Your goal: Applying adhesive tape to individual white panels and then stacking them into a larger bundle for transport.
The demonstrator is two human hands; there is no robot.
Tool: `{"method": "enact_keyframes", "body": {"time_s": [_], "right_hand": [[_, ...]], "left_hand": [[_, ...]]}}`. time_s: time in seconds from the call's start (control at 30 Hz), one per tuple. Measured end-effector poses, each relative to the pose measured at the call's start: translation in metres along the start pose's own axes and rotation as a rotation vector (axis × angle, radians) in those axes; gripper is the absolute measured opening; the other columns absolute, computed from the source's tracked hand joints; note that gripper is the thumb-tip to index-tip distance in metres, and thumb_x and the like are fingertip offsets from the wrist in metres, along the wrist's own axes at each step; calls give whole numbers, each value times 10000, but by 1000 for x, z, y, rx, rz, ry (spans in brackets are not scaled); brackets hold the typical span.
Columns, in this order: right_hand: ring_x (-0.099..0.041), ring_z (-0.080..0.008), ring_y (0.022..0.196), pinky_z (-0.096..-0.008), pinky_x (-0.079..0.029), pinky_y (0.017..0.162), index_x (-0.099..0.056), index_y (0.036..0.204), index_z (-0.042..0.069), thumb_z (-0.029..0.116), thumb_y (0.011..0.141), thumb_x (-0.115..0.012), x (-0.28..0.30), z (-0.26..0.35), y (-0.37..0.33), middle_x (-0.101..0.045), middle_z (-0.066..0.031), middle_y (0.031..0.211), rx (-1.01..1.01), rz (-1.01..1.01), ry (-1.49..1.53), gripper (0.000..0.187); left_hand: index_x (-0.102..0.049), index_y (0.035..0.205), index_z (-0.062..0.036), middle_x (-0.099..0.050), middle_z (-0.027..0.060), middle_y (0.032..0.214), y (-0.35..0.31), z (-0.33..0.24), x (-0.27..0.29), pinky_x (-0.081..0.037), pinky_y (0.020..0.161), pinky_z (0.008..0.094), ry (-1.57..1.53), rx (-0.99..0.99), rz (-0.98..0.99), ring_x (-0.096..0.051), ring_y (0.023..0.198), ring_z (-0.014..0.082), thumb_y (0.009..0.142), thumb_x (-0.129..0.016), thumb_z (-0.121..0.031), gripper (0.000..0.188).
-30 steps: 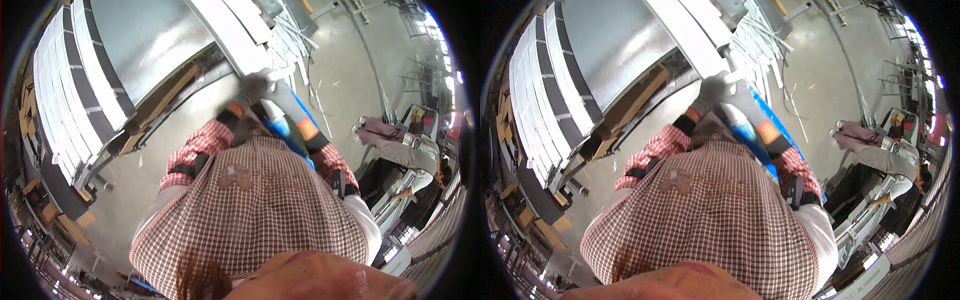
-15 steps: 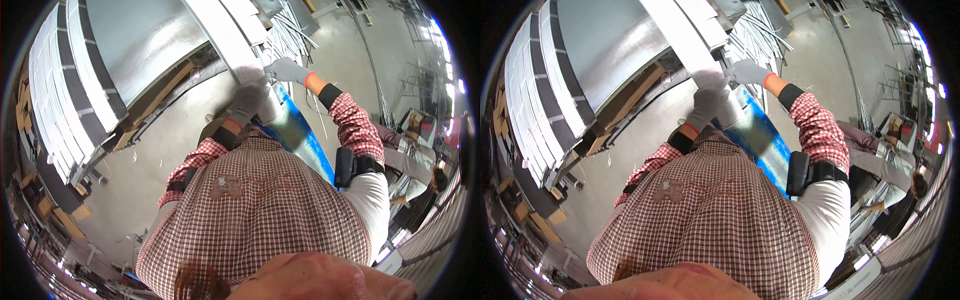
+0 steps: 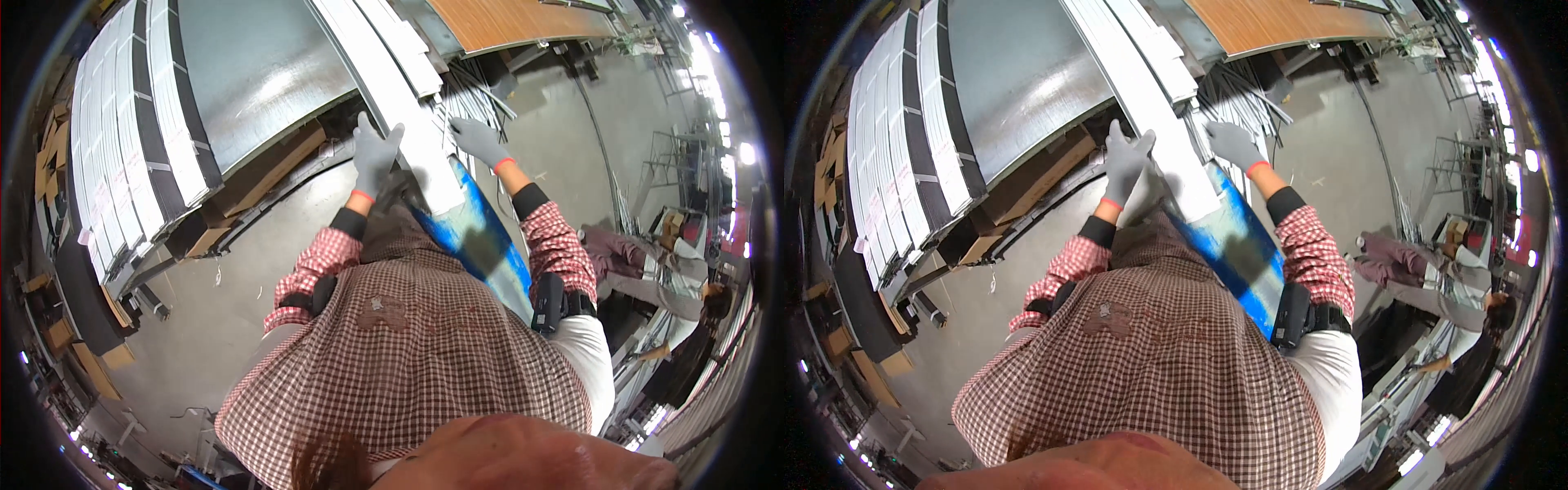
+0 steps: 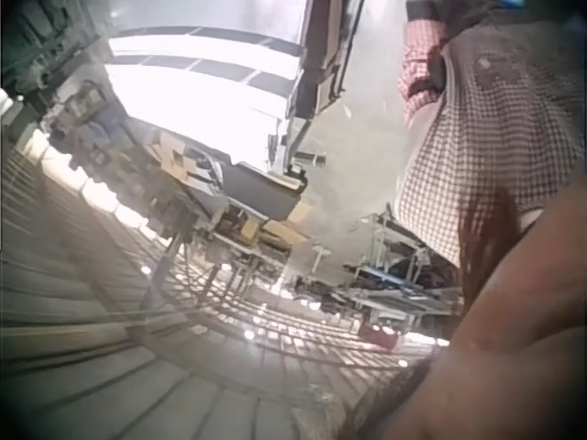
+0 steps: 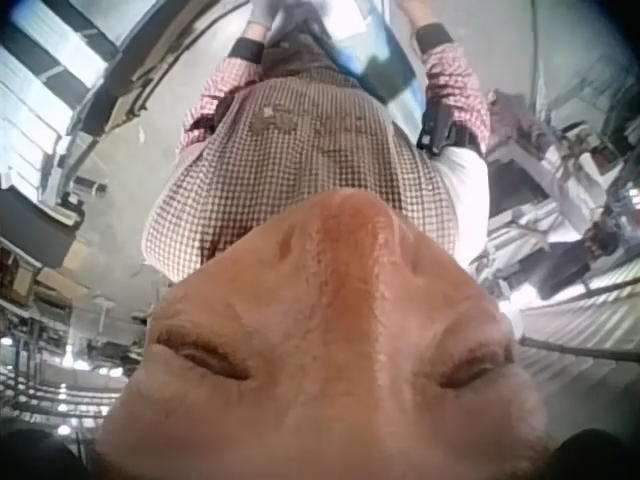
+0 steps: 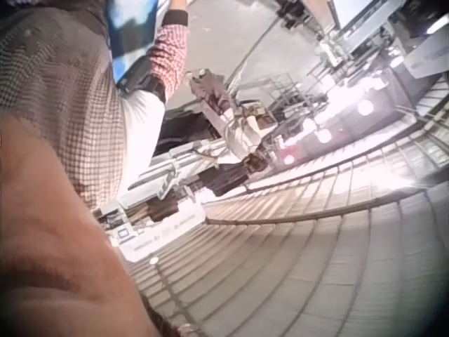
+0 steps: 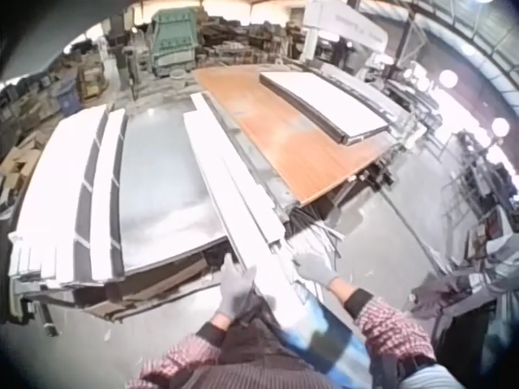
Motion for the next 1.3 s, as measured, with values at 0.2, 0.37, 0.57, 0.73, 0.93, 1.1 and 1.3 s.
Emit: {"method": "enact_keyframes", "body": {"time_s": [0.2, 0.37, 0.57, 0.73, 0.93, 1.1, 1.3], "right_hand": [[-593, -357, 815, -413, -474, 724, -594, 937, 59, 149, 760, -525, -3, 22, -50, -625, -192, 869, 64, 351, 134, 210], [-620, -218, 884, -324, -491, 809, -570, 1184, 33, 117, 757, -599, 75, 131, -79, -656, -150, 991, 326, 484, 745, 436], [-603, -297, 832, -365, -470, 737, -629, 1074, 6, 145, 742, -646, 94, 137, -41, -642, -190, 938, 643, 608, 710, 361], [-632, -320, 717, -393, -490, 624, -699, 832, 83, 157, 655, -646, -40, -20, 2, -658, -151, 774, 279, 171, 272, 199], [-610, -379, 660, -410, -495, 611, -641, 651, -4, 172, 724, -601, -81, 19, 26, -615, -224, 680, 180, 303, 500, 195], [-527, -378, 1045, -407, -451, 836, -427, 1237, 5, 332, 697, -653, 10, 44, -13, -492, -287, 1175, -312, -173, 598, 670], [-385, -414, 1221, -471, -294, 1023, -237, 1414, 43, 447, 681, -673, -36, 78, -77, -316, -280, 1369, -271, -201, 5, 944]], "left_hand": [[-390, 1276, -9, -575, 112, 787, -93, 118, -64, -501, 734, 421, 48, 535, 398, -590, 769, 270, 805, -658, -272, 602], [-255, 1379, 49, -568, 62, 907, -93, -25, -20, -486, 622, 214, 59, 222, 340, -555, 749, 112, 824, -683, -197, 743], [-249, 1415, 42, -555, 22, 673, -97, -29, 14, -391, 484, 173, -296, 438, 239, -510, 549, 49, 764, -514, 43, 703], [-386, 1369, -7, -601, 41, 701, -52, 130, 15, -436, 495, 224, -7, 559, 113, -555, 578, 109, 757, -560, -6, 636], [-618, 1070, -17, -655, 53, 924, -10, 178, -42, -491, 689, 309, 633, 258, 973, -591, 790, 197, 800, -550, -108, 293], [-594, 1159, -33, -648, 67, 1052, -11, 195, -19, -466, 824, 274, 452, 316, 587, -593, 904, 179, 851, -543, -93, 319], [-618, 1167, -90, -655, 47, 992, -68, 62, 8, -479, 771, 260, 384, -112, 600, -613, 882, 137, 951, -460, -139, 272]]}}
Point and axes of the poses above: each hand's wrist, its own y-axis towards the middle knuckle, its own x-axis out of the back of the hand, z = x × y, the point moved 8 cm from there along y, towards the middle knuckle
